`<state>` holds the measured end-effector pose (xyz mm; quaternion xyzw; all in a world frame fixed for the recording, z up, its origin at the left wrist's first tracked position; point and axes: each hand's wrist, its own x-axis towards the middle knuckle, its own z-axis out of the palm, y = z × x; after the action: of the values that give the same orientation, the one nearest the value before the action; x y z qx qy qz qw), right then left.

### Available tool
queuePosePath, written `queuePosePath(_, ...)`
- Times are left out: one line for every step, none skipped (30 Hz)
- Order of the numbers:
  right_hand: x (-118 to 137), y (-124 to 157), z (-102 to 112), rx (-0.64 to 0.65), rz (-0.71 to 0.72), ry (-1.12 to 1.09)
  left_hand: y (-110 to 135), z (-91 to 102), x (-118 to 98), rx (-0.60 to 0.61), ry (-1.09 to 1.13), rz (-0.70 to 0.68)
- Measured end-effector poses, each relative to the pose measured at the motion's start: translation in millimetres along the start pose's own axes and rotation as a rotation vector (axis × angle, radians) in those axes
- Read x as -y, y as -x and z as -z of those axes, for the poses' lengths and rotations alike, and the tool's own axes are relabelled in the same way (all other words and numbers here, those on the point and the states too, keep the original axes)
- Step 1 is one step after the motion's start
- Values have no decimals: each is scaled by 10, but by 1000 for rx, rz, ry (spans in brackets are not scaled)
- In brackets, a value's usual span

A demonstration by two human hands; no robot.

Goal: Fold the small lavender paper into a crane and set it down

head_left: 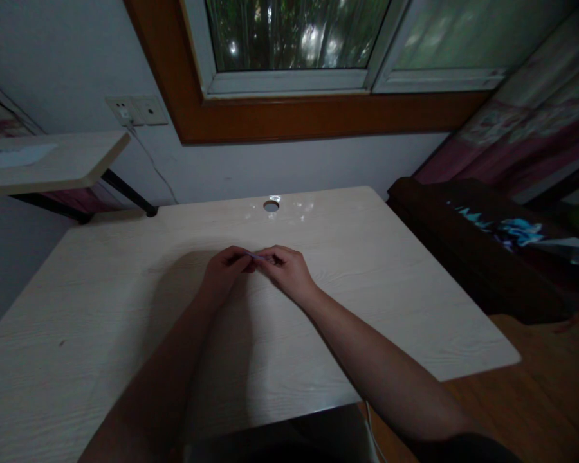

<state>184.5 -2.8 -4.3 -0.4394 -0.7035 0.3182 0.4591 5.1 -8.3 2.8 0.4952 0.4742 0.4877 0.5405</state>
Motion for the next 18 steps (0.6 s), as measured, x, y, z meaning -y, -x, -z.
queuePosePath(-5, -1, 0, 3, -1, 3, -3, 3, 10, -1, 0, 2)
queuePosePath(-7, -2, 0, 5, -2, 6, -5, 5, 19, -1, 3, 4)
queuePosePath(-8, -3, 1, 5, -2, 8, -6, 7, 27, -1, 10, 4)
queuePosePath(-7, -4, 3, 2, -2, 8, -7, 8, 34, 2, 21, 1)
queuePosePath(-3, -5, 5, -3, -1, 9, -7, 8, 40, 11, 33, -5)
queuePosePath(1, -7, 8, -8, 0, 10, -7, 8, 43, 22, 45, -11)
queuePosePath(5, -8, 10, -10, 1, 14, -7, 6, 45, 30, 55, -17)
queuePosePath(9, -9, 12, -8, 2, 17, -7, 4, 44, 32, 61, -22)
queuePosePath(10, -10, 13, -2, 4, 20, -7, 1, 41, 28, 62, -25)
queuePosePath(10, -11, 12, 5, 5, 21, -7, -2, 37, 19, 59, -23)
queuePosePath(8, -11, 11, 9, 5, 18, -7, -4, 32, 7, 51, -22)
queuePosePath(4, -11, 9, 12, 4, 11, -8, -5, 27, -5, 37, -20)
queuePosePath(-1, -10, 6, 13, 2, 4, -9, -6, 23, -13, 23, -18)
queuePosePath(-5, -10, 3, 13, -2, -2, -10, -5, 20, -19, 10, -13)
queuePosePath(-9, -9, 0, 11, -5, -5, -11, -3, 19, -24, 2, -10)
queuePosePath(-12, -9, -2, 10, -10, -6, -12, -1, 20, -28, -2, -7)
queuePosePath(-14, -8, -3, 9, -15, -6, -12, 2, 22, -32, -1, -6)
queuePosePath(-15, -8, -4, 10, -19, -8, -12, 5, 23, -31, 3, -4)
